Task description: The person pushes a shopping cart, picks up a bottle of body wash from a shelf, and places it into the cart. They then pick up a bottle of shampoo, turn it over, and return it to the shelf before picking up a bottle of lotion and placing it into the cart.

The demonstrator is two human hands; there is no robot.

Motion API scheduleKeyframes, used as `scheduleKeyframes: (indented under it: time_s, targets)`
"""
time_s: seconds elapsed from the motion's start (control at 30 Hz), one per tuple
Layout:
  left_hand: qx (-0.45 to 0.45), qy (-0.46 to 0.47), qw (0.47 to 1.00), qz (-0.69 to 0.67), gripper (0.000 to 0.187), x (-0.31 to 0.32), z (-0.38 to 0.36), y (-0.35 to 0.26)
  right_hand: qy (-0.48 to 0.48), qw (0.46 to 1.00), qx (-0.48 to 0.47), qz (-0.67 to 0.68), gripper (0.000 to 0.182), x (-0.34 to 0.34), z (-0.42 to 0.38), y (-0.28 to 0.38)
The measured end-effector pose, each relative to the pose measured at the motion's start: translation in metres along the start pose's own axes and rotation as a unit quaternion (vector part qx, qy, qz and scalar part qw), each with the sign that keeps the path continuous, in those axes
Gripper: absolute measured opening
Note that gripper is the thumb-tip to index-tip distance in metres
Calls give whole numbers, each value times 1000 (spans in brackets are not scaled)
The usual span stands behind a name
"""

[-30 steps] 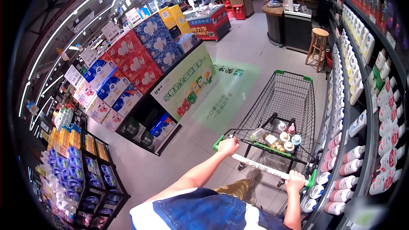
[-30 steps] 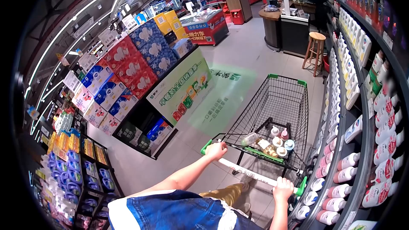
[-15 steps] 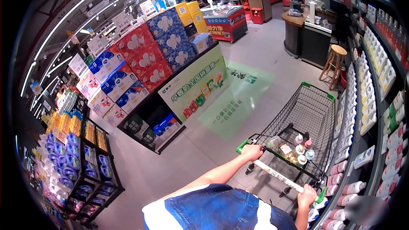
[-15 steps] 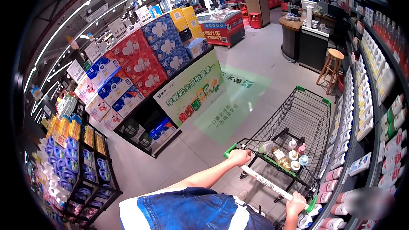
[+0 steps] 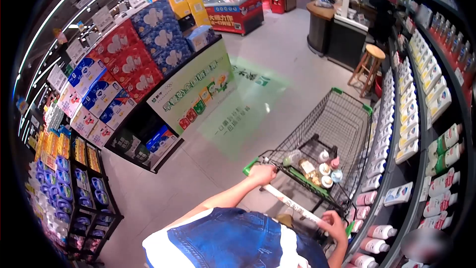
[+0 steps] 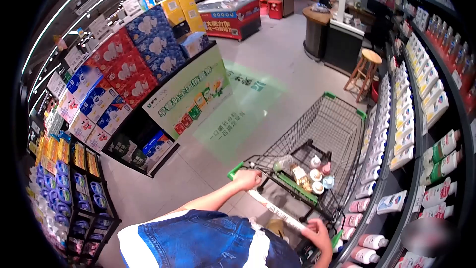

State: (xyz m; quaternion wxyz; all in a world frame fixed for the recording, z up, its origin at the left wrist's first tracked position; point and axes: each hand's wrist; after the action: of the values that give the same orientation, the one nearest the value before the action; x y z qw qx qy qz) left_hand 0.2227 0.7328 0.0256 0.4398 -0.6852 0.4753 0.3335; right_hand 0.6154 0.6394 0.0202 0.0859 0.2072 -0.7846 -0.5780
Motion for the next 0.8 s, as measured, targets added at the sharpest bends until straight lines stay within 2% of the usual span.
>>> scheduleKeyframes:
  time_s: [0.03, 0.07, 0.1, 0.13, 0.17, 0.2, 0.27, 0.3, 0.4, 0.47, 0.53, 0.6, 0.67, 0.7, 0.73, 0.77, 0.8]
  targets:
    - [-13, -13, 1000, 9, 32, -1, 4, -5, 55, 995, -9, 80, 44, -17, 13, 20]
    - [-27, 3, 1000, -7, 34, 1, 7, -7, 38, 994, -31, 93, 38, -30, 26, 34]
    - [-31, 6, 999, -16, 34, 1, 11, -10, -7, 996, -81, 32, 35, -49, 49, 23]
    - [-28, 3, 1000, -10, 33, 2, 14, -12, -45, 997, -53, 34, 33, -65, 70, 32]
    - [-28, -15, 999, -21, 32, 10, 20, -8, -106, 989, -93, -49, 27, -82, 97, 26]
    - [-28, -22, 997, -68, 28, 23, 31, 0, -136, 980, -145, 16, 19, -97, 126, 20]
    - [-74, -5, 986, -148, 24, 15, 33, -13, -151, 974, -146, 83, 17, -129, 169, 15]
    - [-82, -32, 988, -130, 21, 17, 31, -17, -155, 973, -129, 108, 17, -141, 190, 10]
    - [-78, -103, 990, -57, 16, 15, 28, -34, -183, 979, -89, -12, 17, -176, 258, -44]
    - [-91, -117, 988, -46, 15, 17, 30, -38, -185, 978, -52, -79, 20, -190, 286, -73]
    - [-100, -124, 986, -39, 16, 16, 31, -41, -246, 954, -41, -164, 27, -200, 305, -105]
    - [-107, -137, 984, -27, 17, 13, 31, -45, -276, 946, -52, -164, 31, -200, 320, -134]
    - [-93, -154, 983, -20, 18, 13, 32, -38, -216, 957, -2, -193, 34, -196, 339, -160]
    - [-107, -141, 984, -24, 17, 10, 33, -40, -216, 956, -59, -190, 36, -191, 347, -182]
    - [-107, -143, 984, -16, 17, 9, 32, -41, -226, 948, -61, -216, 39, -187, 360, -207]
    - [-108, -127, 986, -6, 18, 9, 34, -40, -202, 944, -12, -262, 47, -184, 365, -208]
    - [-123, -98, 988, -9, 19, 5, 33, -42, -218, 933, -39, -284, 51, -176, 361, -201]
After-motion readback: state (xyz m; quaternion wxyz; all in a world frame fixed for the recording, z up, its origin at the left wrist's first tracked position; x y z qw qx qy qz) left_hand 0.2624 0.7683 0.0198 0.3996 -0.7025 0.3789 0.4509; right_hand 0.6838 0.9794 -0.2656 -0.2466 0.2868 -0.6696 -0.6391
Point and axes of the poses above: each hand's wrist, its own z-axis towards the middle knuckle, its own x-axis out of the palm, y = z × x, and after that the axes turned 3 degrees about -x, right-handed
